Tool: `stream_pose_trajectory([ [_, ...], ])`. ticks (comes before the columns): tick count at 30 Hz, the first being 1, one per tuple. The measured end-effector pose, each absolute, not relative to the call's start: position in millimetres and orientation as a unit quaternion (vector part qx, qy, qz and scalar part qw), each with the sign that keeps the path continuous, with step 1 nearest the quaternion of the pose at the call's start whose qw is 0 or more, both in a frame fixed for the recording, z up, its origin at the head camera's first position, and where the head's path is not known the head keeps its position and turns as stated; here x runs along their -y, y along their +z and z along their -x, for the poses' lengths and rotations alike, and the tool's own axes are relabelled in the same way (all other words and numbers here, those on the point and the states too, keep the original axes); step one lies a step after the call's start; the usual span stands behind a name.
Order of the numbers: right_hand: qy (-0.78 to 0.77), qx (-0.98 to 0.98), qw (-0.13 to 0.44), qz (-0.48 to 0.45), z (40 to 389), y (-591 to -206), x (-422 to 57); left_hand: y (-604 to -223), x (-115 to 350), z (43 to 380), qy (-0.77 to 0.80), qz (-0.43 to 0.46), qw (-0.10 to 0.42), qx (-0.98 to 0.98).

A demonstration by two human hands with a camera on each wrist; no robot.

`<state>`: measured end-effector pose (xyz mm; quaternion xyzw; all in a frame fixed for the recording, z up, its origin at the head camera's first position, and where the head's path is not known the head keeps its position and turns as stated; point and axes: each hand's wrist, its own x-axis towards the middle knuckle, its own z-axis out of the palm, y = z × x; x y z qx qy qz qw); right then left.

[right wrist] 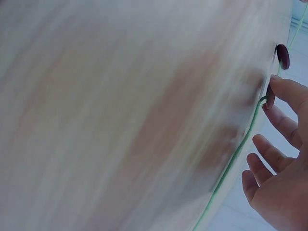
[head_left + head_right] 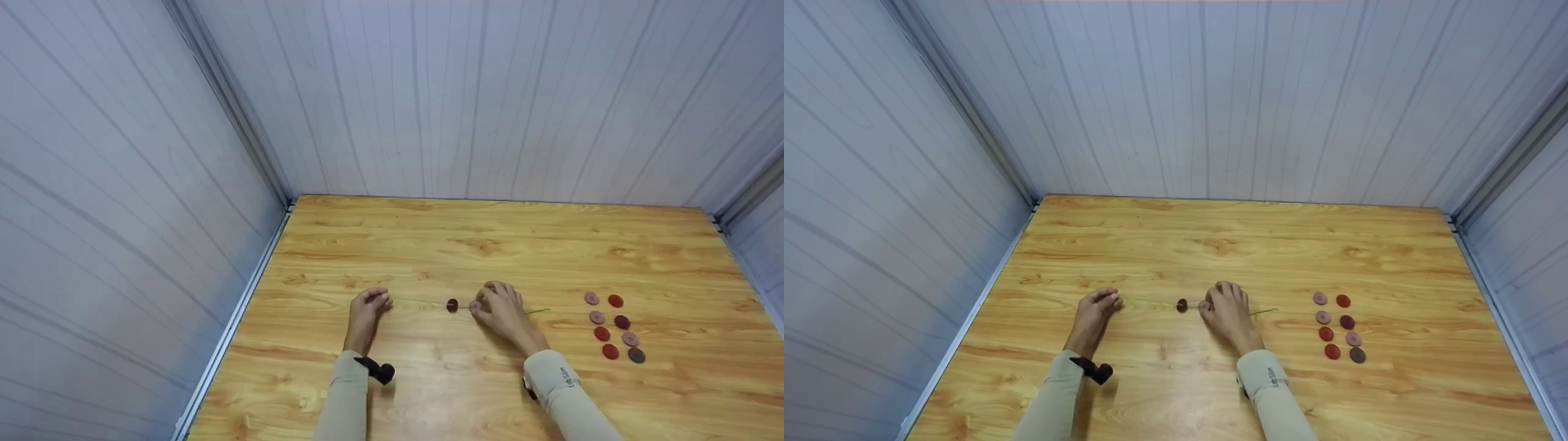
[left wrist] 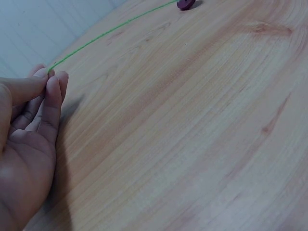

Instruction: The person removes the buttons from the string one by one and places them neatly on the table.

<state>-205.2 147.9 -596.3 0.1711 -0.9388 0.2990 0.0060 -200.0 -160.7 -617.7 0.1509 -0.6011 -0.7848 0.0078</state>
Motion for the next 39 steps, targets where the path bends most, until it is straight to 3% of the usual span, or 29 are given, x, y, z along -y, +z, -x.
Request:
stream_pose_trajectory([
  [39,0.299,0.944,0.025,-0.136,203.2,-600.0,-194.6,-616.7,162.3,199.8,-0.787,-0.145,-0.002,0.599],
])
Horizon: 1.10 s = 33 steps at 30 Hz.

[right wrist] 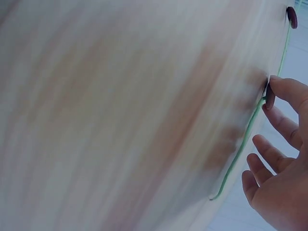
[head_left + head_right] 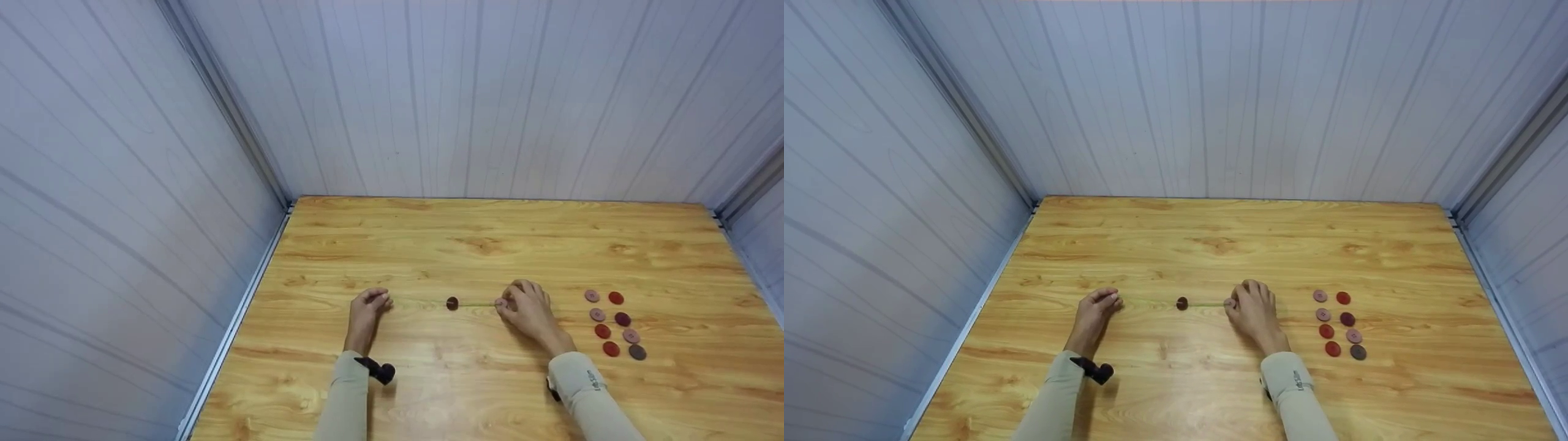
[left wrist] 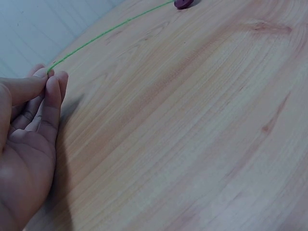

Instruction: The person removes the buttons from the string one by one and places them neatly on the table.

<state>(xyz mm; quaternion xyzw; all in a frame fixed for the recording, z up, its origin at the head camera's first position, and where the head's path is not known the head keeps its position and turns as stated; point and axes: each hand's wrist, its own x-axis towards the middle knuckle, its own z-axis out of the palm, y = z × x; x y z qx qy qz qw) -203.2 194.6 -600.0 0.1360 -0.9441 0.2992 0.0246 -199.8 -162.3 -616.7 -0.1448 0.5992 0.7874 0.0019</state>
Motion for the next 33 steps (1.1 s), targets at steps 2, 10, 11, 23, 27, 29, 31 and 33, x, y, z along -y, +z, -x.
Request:
stream_pose_trajectory([
  [2,0.301,0.944,0.025,-0.135,203.1,-599.9,-197.7,-616.8,162.2,200.0,0.785,0.147,0.002,-0.601],
  [10,0.293,0.948,0.026,-0.124,202.4,-599.5,-207.7,-617.8,160.3,200.5,0.793,0.147,-0.001,-0.591],
  [11,0.293,0.948,0.027,-0.123,202.3,-599.3,-208.8,-617.5,160.2,200.1,0.795,0.148,-0.001,-0.588],
  [23,0.293,0.949,0.031,-0.11,200.9,-600.4,-223.1,-616.6,160.0,200.2,0.788,0.153,-0.008,-0.596],
  [27,0.29,0.951,0.028,-0.108,200.5,-600.2,-227.9,-616.6,159.9,199.9,0.789,0.152,-0.014,-0.595],
  [29,0.289,0.951,0.025,-0.105,200.6,-600.2,-230.5,-617.0,159.9,200.0,0.79,0.149,-0.017,-0.594],
  [31,0.288,0.952,0.023,-0.101,200.4,-600.1,-233.0,-617.0,160.0,200.0,0.789,0.148,-0.018,-0.596],
  [33,0.29,0.952,0.021,-0.098,200.1,-600.1,-235.7,-617.5,160.1,200.1,0.79,0.149,-0.016,-0.595],
])
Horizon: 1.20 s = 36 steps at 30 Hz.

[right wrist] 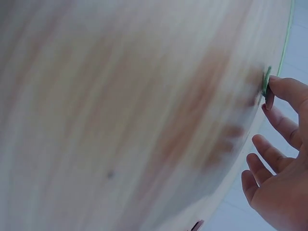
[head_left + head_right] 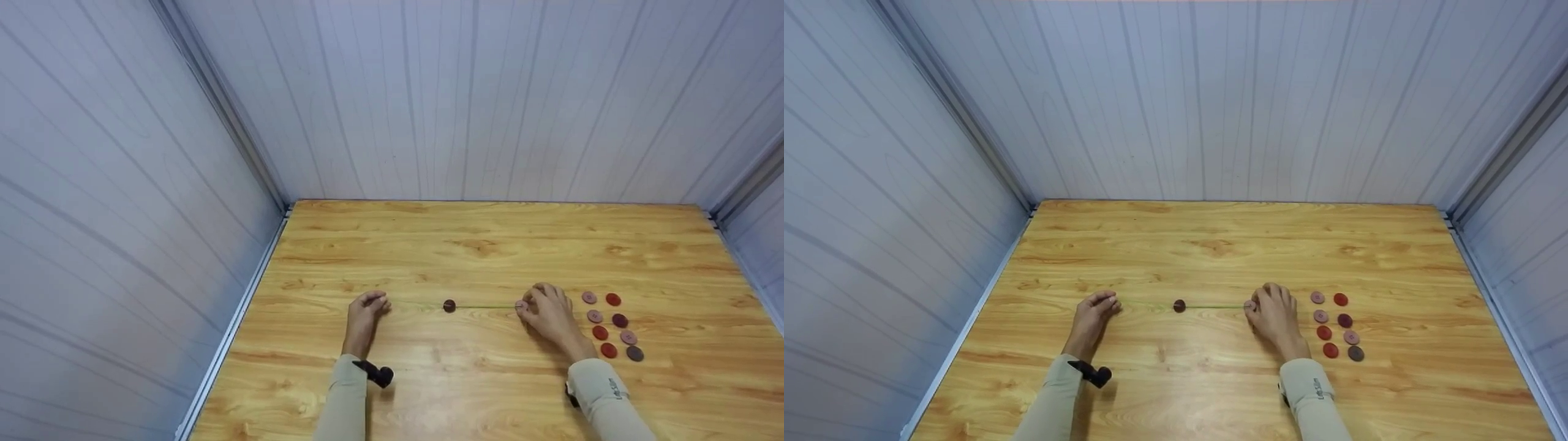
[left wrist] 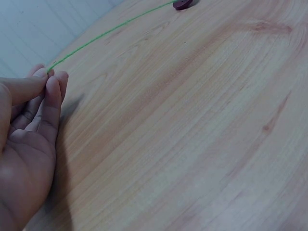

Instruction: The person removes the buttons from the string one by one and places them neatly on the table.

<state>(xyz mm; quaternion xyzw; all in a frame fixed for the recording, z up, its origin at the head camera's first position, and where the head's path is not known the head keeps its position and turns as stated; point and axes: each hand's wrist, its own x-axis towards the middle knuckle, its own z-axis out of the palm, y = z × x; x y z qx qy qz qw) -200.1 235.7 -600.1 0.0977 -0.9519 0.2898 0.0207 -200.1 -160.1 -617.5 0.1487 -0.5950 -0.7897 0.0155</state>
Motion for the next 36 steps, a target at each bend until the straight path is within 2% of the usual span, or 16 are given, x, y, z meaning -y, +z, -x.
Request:
stream_pose_trajectory([
  [36,0.272,0.958,0.03,-0.083,191.4,-594.8,-272.7,-617.5,159.1,200.7,-0.792,-0.157,0.016,0.59],
])
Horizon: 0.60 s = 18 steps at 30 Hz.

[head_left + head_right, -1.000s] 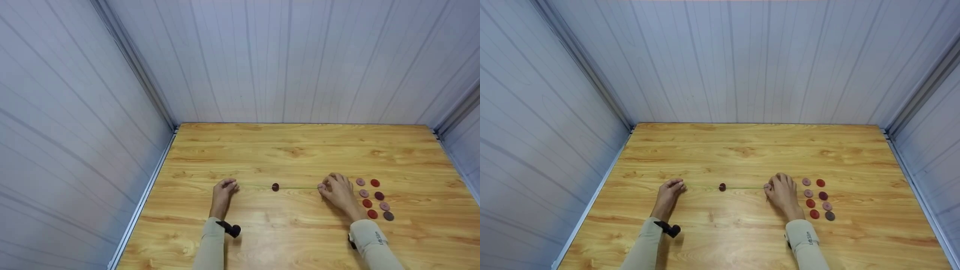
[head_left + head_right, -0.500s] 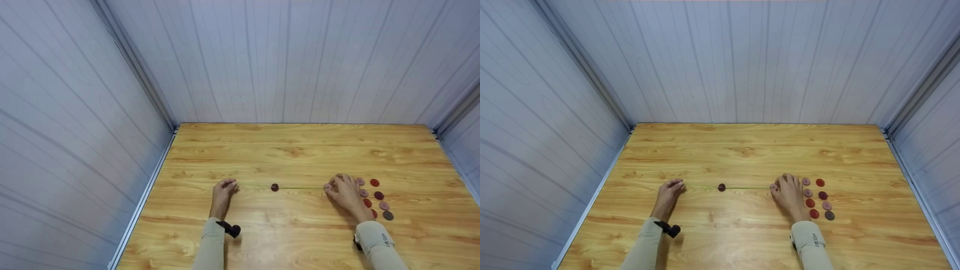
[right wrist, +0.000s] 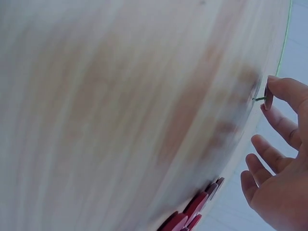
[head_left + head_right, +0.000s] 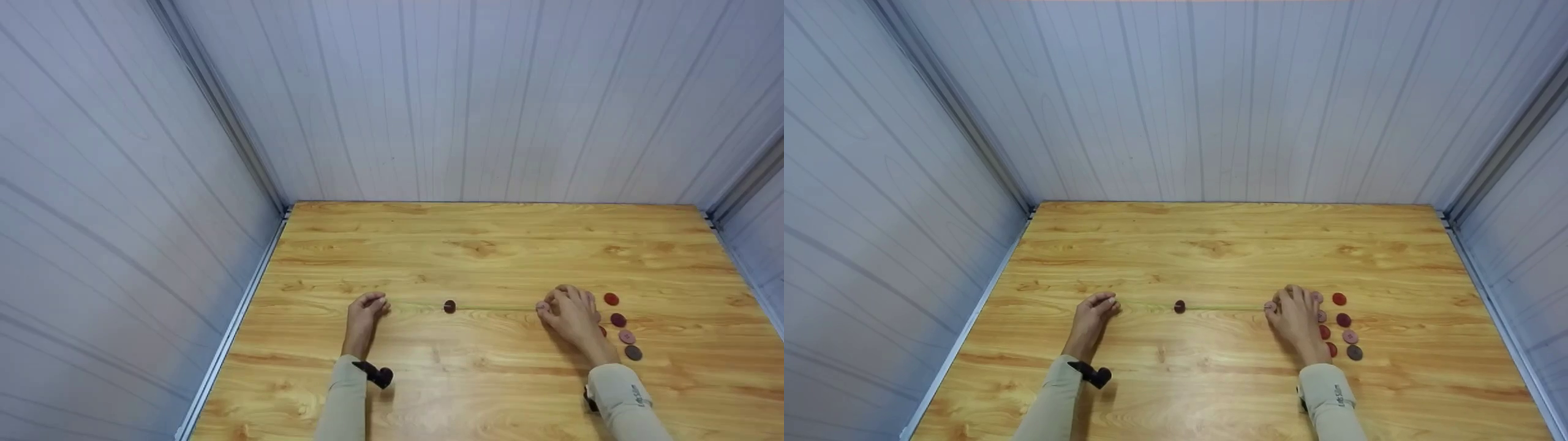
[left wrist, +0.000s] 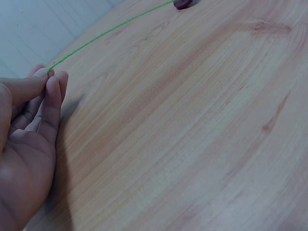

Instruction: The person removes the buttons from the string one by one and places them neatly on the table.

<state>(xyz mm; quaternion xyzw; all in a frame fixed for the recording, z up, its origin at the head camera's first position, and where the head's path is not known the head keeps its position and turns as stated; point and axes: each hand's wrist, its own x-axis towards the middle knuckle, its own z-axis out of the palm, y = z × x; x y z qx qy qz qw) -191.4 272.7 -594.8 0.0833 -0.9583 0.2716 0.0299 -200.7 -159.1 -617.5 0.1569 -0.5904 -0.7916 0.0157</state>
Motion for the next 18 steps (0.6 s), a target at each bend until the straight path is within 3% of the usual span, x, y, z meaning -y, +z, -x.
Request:
stream_pose_trajectory([
  [18,0.277,0.959,0.011,-0.054,186.0,-585.2,-287.1,-615.5,160.3,201.2,-0.782,-0.151,0.007,0.605],
])
